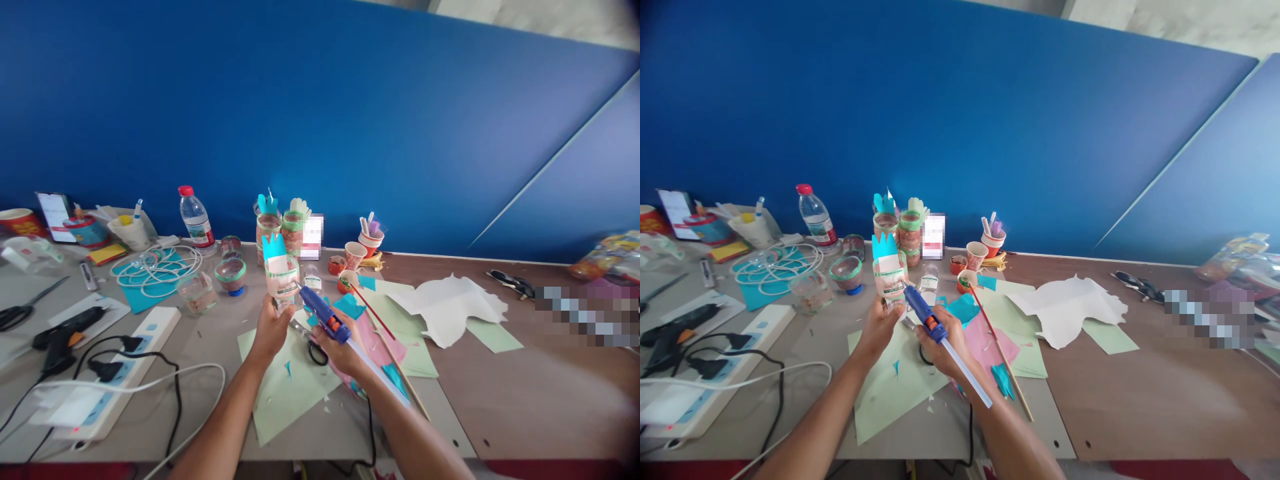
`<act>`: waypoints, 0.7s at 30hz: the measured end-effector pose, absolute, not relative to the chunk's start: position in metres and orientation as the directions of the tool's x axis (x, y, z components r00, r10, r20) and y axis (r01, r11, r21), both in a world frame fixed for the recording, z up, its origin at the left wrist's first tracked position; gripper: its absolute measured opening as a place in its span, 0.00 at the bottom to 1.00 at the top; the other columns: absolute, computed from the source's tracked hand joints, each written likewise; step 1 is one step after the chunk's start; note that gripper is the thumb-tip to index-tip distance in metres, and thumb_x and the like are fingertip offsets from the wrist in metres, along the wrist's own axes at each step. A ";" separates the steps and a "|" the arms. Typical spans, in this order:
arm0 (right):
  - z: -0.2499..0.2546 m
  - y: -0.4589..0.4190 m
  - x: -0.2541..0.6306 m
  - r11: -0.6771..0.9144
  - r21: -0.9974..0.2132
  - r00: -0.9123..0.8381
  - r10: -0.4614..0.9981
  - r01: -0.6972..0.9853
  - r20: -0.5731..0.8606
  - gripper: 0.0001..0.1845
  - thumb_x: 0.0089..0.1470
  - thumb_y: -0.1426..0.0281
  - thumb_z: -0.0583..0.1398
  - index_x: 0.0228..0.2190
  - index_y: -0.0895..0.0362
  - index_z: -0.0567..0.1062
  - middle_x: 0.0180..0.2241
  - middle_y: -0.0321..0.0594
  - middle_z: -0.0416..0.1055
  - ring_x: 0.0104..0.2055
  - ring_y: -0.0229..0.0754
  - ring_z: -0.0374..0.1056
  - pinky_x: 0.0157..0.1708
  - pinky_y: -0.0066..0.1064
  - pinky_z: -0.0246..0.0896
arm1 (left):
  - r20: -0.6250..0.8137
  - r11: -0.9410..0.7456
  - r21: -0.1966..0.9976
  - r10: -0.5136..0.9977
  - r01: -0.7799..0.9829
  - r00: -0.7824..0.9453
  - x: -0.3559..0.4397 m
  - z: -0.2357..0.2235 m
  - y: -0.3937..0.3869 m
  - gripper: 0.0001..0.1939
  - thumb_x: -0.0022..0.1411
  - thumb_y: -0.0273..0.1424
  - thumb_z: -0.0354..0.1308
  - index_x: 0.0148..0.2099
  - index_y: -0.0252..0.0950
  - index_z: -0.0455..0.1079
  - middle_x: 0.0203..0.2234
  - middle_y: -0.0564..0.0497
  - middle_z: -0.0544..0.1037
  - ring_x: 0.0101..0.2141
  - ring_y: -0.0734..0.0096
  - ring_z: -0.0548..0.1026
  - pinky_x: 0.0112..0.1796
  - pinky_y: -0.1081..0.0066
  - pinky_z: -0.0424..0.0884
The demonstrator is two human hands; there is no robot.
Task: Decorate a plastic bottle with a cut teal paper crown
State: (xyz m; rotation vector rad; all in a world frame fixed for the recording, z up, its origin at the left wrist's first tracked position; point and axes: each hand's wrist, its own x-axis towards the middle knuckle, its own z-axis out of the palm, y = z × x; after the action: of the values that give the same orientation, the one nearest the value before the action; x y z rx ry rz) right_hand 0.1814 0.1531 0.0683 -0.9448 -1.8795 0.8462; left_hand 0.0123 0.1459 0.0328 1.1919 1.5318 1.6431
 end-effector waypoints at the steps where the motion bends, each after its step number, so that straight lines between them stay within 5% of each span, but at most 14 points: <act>1: 0.068 0.153 0.181 0.484 -0.829 -0.354 0.855 0.280 0.379 0.12 0.49 0.67 0.59 0.20 0.55 0.62 0.21 0.32 0.59 0.23 0.35 0.54 0.23 0.28 0.54 | 0.216 -0.167 0.974 0.879 0.151 -0.425 0.012 0.033 0.146 0.23 0.52 0.37 0.59 0.50 0.35 0.65 0.46 0.42 0.75 0.48 0.56 0.73 0.49 0.60 0.66; 5: 0.069 0.153 0.182 0.502 -0.822 -0.403 0.834 0.270 0.377 0.08 0.50 0.68 0.59 0.23 0.55 0.65 0.22 0.33 0.61 0.24 0.36 0.56 0.24 0.29 0.57 | 0.205 -0.167 0.978 0.878 0.124 -0.434 0.013 0.037 0.145 0.22 0.53 0.38 0.58 0.48 0.34 0.64 0.44 0.42 0.76 0.46 0.57 0.74 0.48 0.60 0.66; 10: 0.071 0.154 0.186 0.587 -0.802 -0.456 0.746 0.109 0.485 0.05 0.52 0.66 0.59 0.30 0.55 0.71 0.34 0.42 0.70 0.36 0.44 0.67 0.38 0.35 0.64 | 0.163 -0.123 0.986 0.865 0.113 -0.475 0.013 0.040 0.146 0.20 0.51 0.36 0.59 0.46 0.34 0.65 0.40 0.44 0.76 0.42 0.59 0.75 0.45 0.61 0.68; 21: 0.084 0.150 0.198 0.588 -0.801 -0.483 0.736 0.111 0.473 0.11 0.50 0.61 0.60 0.27 0.56 0.68 0.40 0.46 0.66 0.42 0.48 0.64 0.41 0.37 0.62 | 0.071 -0.105 0.994 0.864 -0.040 -0.498 0.011 0.024 0.152 0.20 0.52 0.37 0.60 0.47 0.37 0.63 0.41 0.46 0.76 0.42 0.64 0.75 0.45 0.62 0.68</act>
State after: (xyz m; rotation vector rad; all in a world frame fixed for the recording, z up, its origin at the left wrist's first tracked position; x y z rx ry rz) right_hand 0.1975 0.1496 0.0845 -0.6774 -1.9480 0.9079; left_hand 0.0106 0.1516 0.0243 0.9349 1.4819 1.6857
